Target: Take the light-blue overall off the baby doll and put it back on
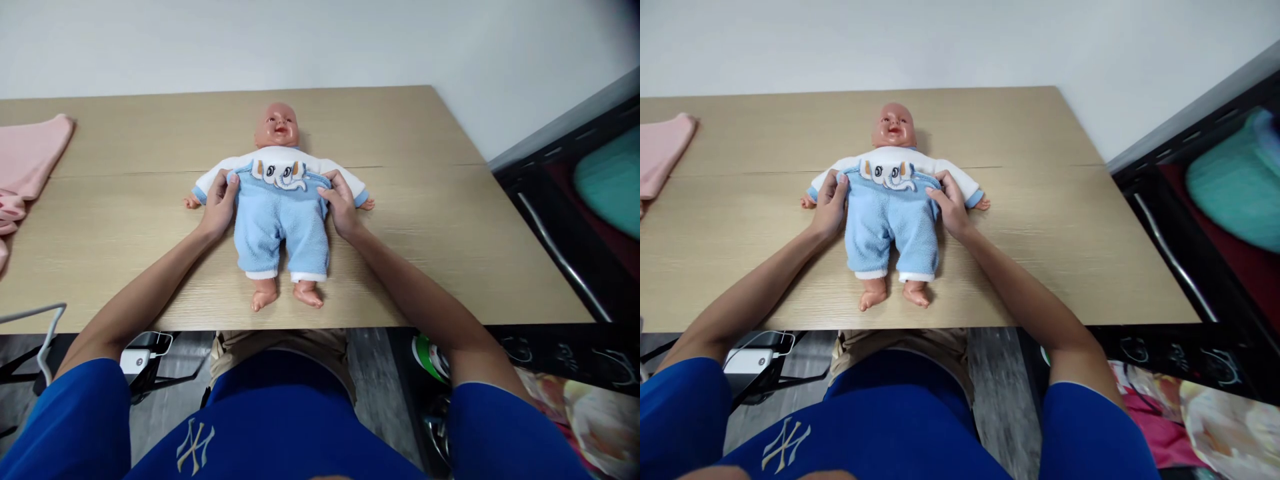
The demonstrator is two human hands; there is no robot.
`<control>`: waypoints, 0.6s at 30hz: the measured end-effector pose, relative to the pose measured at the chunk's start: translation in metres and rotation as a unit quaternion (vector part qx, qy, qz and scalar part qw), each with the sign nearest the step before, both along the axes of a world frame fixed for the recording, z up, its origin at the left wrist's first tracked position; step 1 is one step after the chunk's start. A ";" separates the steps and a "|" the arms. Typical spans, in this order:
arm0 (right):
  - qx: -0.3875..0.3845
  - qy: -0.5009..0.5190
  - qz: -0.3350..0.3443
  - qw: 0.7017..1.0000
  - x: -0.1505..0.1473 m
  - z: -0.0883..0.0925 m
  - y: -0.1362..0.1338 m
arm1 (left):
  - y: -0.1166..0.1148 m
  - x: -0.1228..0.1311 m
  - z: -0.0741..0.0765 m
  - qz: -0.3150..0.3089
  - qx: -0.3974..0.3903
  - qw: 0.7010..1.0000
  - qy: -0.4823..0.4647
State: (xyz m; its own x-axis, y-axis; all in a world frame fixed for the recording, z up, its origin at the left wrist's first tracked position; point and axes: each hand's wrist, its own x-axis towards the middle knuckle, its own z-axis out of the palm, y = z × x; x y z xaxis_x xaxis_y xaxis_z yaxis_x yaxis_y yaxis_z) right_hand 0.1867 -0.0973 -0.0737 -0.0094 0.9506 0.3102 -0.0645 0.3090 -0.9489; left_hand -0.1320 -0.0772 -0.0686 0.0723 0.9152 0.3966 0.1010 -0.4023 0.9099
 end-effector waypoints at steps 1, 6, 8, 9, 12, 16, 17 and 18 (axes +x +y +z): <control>0.020 -0.001 -0.017 1.000 -0.002 0.001 0.001 | 0.000 0.001 0.001 0.001 -0.010 1.000 -0.010; -0.044 0.008 -0.028 0.999 -0.011 -0.002 0.011 | 0.006 0.008 0.001 0.025 -0.030 0.999 -0.032; -0.089 0.024 -0.008 0.996 -0.010 -0.004 0.014 | 0.009 0.008 -0.002 0.012 -0.040 0.999 -0.030; -0.105 0.032 0.003 0.994 -0.008 -0.005 0.015 | 0.011 0.006 -0.003 -0.002 -0.050 0.998 -0.023; -0.130 0.020 0.053 0.990 0.001 -0.003 0.015 | 0.013 -0.002 -0.004 -0.034 -0.070 0.997 0.022; -0.099 -0.089 0.075 0.988 0.019 0.001 0.009 | 0.010 -0.021 -0.001 -0.045 -0.055 0.993 0.095; -0.085 -0.112 0.065 0.988 0.022 0.001 0.008 | 0.009 -0.025 0.001 -0.051 -0.050 0.991 0.112; -0.074 -0.124 0.054 0.988 0.024 0.001 0.006 | 0.008 -0.029 0.002 -0.058 -0.045 0.989 0.128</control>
